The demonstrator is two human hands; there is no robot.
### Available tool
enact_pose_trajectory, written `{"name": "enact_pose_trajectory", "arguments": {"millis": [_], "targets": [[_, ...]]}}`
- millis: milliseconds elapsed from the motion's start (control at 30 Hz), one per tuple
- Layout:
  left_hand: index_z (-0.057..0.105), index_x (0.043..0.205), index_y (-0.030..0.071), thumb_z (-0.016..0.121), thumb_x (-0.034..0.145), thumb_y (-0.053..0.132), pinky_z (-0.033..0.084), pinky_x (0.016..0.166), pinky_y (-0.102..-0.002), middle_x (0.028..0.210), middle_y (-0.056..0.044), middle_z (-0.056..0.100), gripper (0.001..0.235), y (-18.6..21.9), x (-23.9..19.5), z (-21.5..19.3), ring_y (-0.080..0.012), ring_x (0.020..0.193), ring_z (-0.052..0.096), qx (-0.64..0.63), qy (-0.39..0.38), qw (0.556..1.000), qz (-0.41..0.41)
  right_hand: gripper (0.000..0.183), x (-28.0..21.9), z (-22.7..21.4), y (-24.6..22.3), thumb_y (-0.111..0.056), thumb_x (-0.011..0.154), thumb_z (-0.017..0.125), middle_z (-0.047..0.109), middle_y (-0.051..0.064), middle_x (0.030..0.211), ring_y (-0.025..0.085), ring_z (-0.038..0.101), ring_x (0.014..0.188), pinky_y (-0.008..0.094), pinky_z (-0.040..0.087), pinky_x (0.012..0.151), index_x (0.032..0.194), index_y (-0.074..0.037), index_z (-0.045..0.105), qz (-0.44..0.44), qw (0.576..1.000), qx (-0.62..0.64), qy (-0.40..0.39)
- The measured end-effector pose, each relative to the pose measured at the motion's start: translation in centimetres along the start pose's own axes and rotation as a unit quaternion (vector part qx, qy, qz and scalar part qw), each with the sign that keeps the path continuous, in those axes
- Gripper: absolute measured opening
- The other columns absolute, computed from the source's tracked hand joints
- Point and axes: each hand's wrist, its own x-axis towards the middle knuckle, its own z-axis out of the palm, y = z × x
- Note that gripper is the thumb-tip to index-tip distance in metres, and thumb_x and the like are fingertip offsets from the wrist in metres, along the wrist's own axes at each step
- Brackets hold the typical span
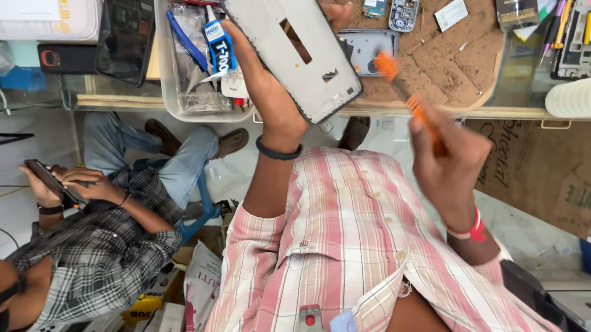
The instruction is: The person compares a cracked smartphone screen with a packaged screen protector, then uses a small brush to clean the back of a disassembled phone casing. The person handles the phone parts and cleaning tools on a cluttered workbench.
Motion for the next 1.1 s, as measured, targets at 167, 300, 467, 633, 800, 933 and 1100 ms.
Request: {"name": "enact_pose_trajectory", "arguments": {"millis": [167, 300, 467, 633, 800, 933, 1100], "targets": [[0.046, 0.149, -0.006, 0.024, 0.113, 0.07, 0.05, 0.114, -0.049, 0.132, -0.021, 0.065, 0.087, 1.0, -1.2, 2.7, -0.0335, 0.114, 0.068, -0.093, -0.034, 0.995, -0.024, 0.022, 4.1, 2.0, 6.5, -0.003, 0.109, 0.069, 0.066, 0.016, 0.095, 0.026, 0.062, 0.078, 0.039, 0.046, 0.07, 0.13, 0.002, 0.071, -0.048, 0.988, -0.102, 0.108], [0.042, 0.151, -0.008, 0.023, 0.113, 0.071, 0.049, 0.113, -0.048, 0.136, -0.022, 0.063, 0.089, 1.4, -2.4, 4.3, -0.0333, 0.116, 0.067, -0.122, -0.022, 0.991, -0.044, 0.026, 4.8, 2.7, 11.7, -0.001, 0.1, 0.073, 0.064, 0.014, 0.102, 0.031, 0.059, 0.093, 0.045, 0.047, 0.079, 0.126, -0.002, 0.073, -0.025, 0.966, -0.218, 0.136], [0.038, 0.152, -0.007, 0.024, 0.104, 0.073, 0.047, 0.116, -0.044, 0.139, -0.021, 0.059, 0.094, 0.3, -3.0, 6.3, -0.0297, 0.119, 0.064, -0.083, -0.02, 0.995, -0.059, 0.024, 5.5, 2.0, 9.7, -0.01, 0.095, 0.079, 0.061, 0.015, 0.104, 0.03, 0.057, 0.099, 0.04, 0.05, 0.077, 0.118, -0.005, 0.074, -0.059, 0.964, -0.232, 0.118], [0.038, 0.152, -0.003, 0.029, 0.112, 0.078, 0.046, 0.107, -0.04, 0.134, -0.024, 0.056, 0.09, -1.0, -3.6, 7.3, -0.0277, 0.118, 0.06, 0.034, -0.066, 0.997, -0.036, 0.012, 3.8, -0.5, 1.1, -0.006, 0.111, 0.069, 0.068, 0.01, 0.097, 0.017, 0.063, 0.079, 0.027, 0.045, 0.066, 0.12, 0.0, 0.074, 0.017, 0.984, 0.168, 0.063], [0.034, 0.155, 0.016, 0.042, 0.108, 0.067, 0.054, 0.101, -0.046, 0.141, -0.025, 0.053, 0.07, -3.2, -3.8, 8.3, -0.0323, 0.111, 0.065, 0.038, -0.044, 0.997, 0.04, 0.013, 4.1, -1.7, -2.2, 0.0, 0.104, 0.072, 0.073, 0.016, 0.099, 0.02, 0.069, 0.082, 0.027, 0.05, 0.069, 0.115, 0.006, 0.072, -0.094, 0.975, 0.199, 0.031], [0.034, 0.154, 0.021, 0.041, 0.109, 0.066, 0.054, 0.102, -0.045, 0.145, -0.027, 0.051, 0.064, -4.0, -4.4, 8.6, -0.0307, 0.111, 0.065, 0.093, -0.048, 0.994, 0.036, 0.009, 4.5, -1.7, -1.8, 0.0, 0.1, 0.073, 0.072, 0.015, 0.095, 0.019, 0.067, 0.076, 0.026, 0.048, 0.067, 0.103, 0.007, 0.071, -0.083, 0.976, 0.197, 0.046], [0.03, 0.155, 0.019, 0.038, 0.108, 0.066, 0.056, 0.094, -0.04, 0.149, -0.03, 0.049, 0.067, -4.5, -4.8, 9.1, -0.0286, 0.113, 0.064, 0.158, -0.079, 0.984, -0.007, 0.011, 4.5, -1.9, -0.8, 0.003, 0.096, 0.075, 0.067, 0.011, 0.078, 0.017, 0.065, 0.069, 0.028, 0.047, 0.065, 0.09, 0.006, 0.066, -0.085, 0.981, 0.165, 0.051]]}}
